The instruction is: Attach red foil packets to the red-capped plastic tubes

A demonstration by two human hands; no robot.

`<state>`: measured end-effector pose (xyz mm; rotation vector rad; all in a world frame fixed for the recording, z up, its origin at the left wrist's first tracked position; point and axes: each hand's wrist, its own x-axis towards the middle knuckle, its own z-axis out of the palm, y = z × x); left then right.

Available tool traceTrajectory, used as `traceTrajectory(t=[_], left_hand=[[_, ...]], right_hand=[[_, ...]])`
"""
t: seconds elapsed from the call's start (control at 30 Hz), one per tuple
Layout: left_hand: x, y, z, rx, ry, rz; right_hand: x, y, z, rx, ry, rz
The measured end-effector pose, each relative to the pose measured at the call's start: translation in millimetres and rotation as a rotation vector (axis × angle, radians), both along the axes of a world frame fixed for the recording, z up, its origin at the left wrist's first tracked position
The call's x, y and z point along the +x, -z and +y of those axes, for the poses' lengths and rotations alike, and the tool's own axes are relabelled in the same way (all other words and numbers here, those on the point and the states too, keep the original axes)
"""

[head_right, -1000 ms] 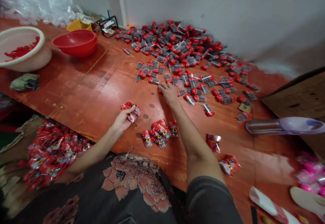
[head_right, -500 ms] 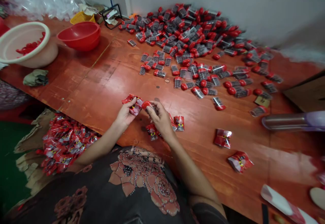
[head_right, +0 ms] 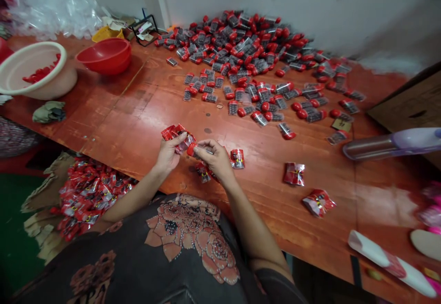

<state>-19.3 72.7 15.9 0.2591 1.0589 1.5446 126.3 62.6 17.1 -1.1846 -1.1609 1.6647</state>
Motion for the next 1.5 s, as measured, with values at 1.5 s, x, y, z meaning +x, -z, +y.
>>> traceTrajectory(t=[1.5], left_hand=[[-6.9,-8.8,-23.1,0.024,0.403,0.256]], right_hand=[[14.8,17.7,-46.2,0.607,0.115,-0.469]])
